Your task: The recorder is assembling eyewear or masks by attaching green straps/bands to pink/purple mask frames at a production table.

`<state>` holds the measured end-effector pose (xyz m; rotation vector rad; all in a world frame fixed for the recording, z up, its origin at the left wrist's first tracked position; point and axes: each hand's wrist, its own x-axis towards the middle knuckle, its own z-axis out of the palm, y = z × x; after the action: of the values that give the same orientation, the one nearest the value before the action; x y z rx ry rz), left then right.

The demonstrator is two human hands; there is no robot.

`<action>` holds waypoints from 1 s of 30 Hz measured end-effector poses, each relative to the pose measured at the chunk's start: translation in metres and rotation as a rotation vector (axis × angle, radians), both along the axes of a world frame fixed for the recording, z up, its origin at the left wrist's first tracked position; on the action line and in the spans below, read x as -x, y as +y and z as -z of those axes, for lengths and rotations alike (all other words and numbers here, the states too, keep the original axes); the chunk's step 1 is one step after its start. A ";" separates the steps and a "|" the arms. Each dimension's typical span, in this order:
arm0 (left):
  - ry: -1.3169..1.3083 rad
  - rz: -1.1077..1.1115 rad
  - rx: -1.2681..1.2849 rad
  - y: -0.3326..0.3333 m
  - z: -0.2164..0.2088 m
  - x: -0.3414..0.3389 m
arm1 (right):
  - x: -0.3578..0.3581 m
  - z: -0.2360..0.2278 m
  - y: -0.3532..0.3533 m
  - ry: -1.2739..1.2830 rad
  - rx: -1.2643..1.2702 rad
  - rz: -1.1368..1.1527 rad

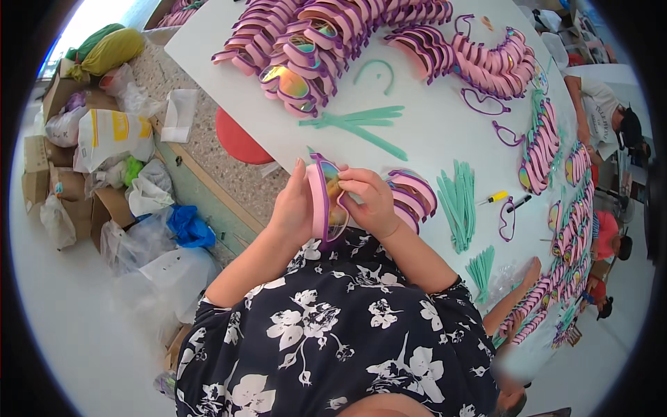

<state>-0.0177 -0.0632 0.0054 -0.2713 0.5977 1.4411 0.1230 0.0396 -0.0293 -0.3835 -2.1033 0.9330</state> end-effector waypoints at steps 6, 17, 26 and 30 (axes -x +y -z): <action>-0.079 -0.220 0.010 -0.008 0.007 0.010 | 0.025 -0.008 0.002 -0.013 -0.146 -0.149; 0.031 -0.300 0.213 -0.019 0.033 0.032 | -0.004 0.036 0.090 -0.971 -0.043 0.247; 0.086 -0.206 0.228 -0.012 0.042 0.026 | -0.012 0.047 0.098 -1.108 -0.031 0.328; 0.144 -0.154 0.205 -0.006 0.039 0.018 | -0.019 0.054 0.100 -0.972 -0.095 0.237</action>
<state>-0.0359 -0.0691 -0.0335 -0.3844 0.8596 1.5579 0.1425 0.1392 -0.0830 -1.1875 -2.8432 0.5307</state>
